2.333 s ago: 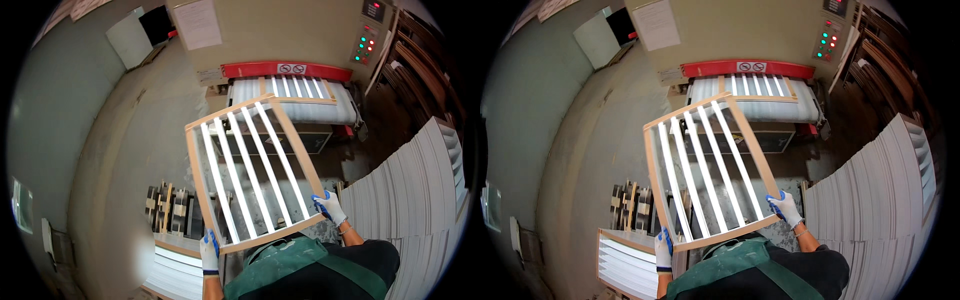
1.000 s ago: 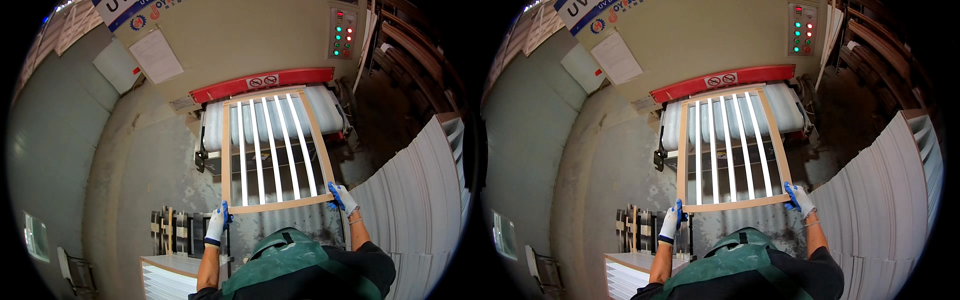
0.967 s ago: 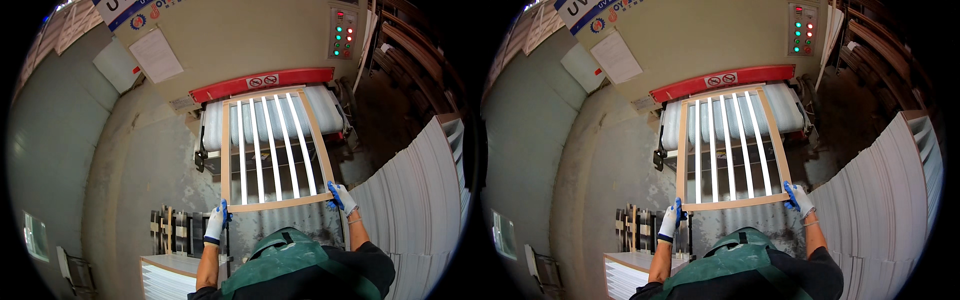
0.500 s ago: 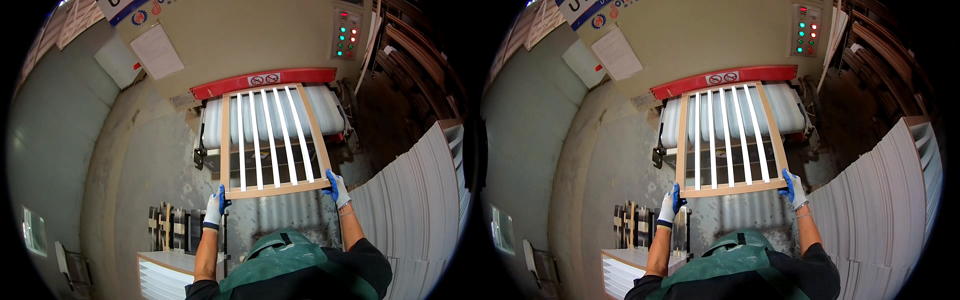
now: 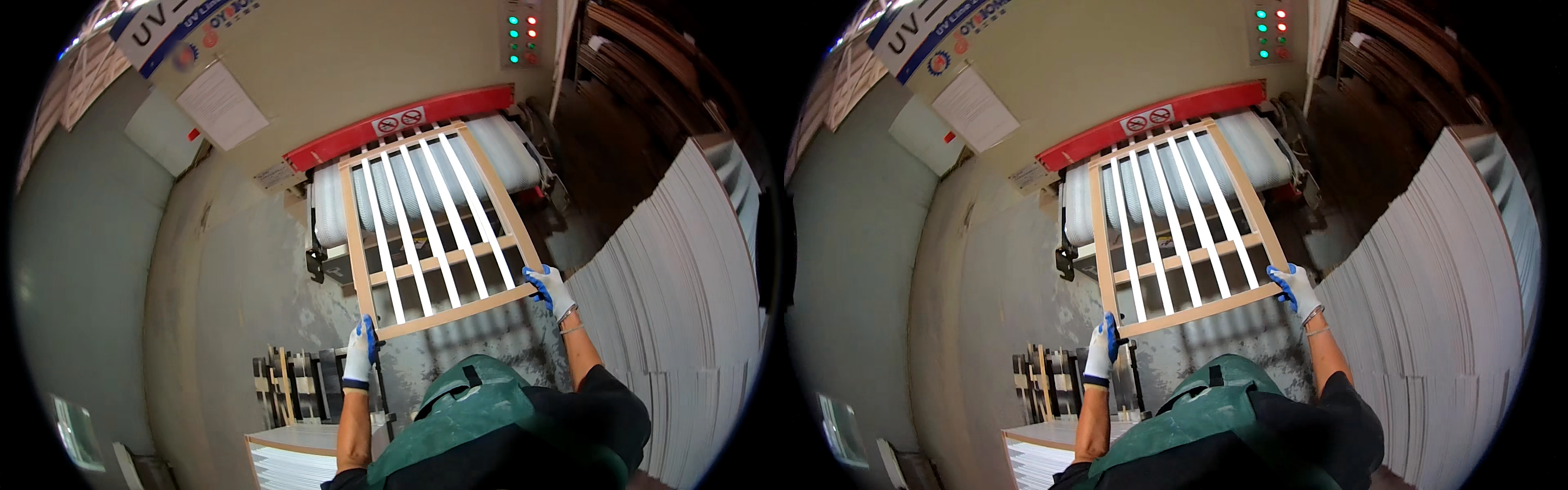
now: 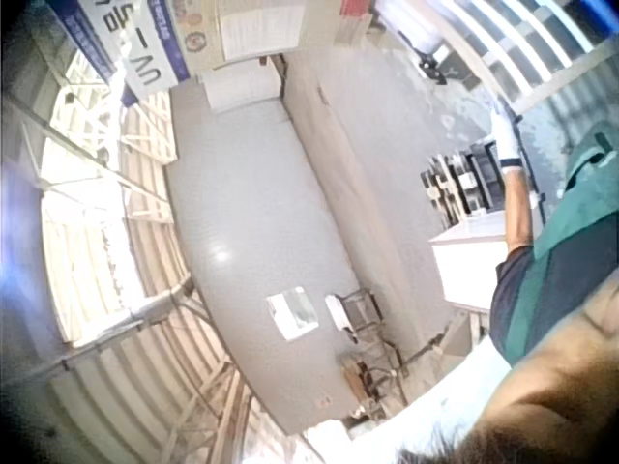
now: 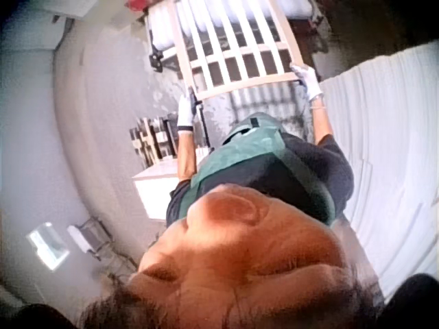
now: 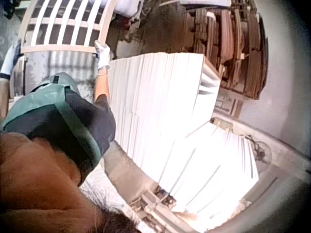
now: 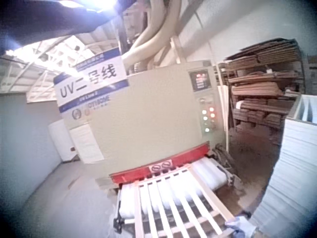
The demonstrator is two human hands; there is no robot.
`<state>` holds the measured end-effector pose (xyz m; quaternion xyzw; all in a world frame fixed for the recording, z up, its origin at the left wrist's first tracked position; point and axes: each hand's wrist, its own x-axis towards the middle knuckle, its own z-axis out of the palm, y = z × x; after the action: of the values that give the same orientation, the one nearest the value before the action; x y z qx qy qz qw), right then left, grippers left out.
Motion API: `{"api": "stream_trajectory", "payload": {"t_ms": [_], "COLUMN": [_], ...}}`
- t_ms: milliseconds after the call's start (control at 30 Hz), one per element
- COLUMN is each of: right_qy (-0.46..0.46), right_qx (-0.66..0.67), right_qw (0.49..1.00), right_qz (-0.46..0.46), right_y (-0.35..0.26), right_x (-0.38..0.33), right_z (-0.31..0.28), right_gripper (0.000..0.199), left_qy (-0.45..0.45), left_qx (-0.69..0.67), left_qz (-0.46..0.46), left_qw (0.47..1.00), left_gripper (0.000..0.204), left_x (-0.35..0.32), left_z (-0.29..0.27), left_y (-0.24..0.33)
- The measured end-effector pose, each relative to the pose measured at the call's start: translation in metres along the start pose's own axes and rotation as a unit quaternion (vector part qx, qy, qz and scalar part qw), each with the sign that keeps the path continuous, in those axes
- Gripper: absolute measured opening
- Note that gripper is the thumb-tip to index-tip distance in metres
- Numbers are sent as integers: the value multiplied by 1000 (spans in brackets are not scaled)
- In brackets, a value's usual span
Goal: The person repeatedly picks up wooden frames with white slats and places them onto a UV processing machine. The person handles the frames one at a time, feeding them into the machine and then removing them to place them on a stack on the floor.
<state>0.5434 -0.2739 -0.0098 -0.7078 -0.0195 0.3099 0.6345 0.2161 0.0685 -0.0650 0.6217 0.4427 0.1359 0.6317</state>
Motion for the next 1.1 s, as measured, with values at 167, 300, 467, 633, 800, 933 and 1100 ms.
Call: {"api": "stream_trajectory", "payload": {"t_ms": [167,300,467,633,800,933,1100], "right_qy": [11,33,40,64,75,82,85], "right_qx": [3,9,14,28,13,30,53], "right_qw": [1000,999,999,997,997,996,995], "right_qz": [17,17,14,27,7,17,18], "right_y": [21,32,50,57,63,65,61], "right_x": [-31,-61,-85,-109,-128,-135,-142], "right_z": [-17,-29,-41,-42,-41,-43,-39], "right_gripper": [31,30,29,25,30,28,26], "left_qy": [-43,-26,-47,-53,-49,-62,-70], "left_qx": [302,315,111,72,96,130,85], "left_qz": [175,232,63,68,105,75,63], "left_qw": [936,920,991,994,989,987,992], "left_gripper": [33,29,50,49,45,48,49], "left_x": [-37,-67,-102,-115,-130,-143,-144], "left_z": [-12,-2,5,0,-2,-1,-2], "left_y": [-29,-29,-15,-35,-31,-14,-23]}}
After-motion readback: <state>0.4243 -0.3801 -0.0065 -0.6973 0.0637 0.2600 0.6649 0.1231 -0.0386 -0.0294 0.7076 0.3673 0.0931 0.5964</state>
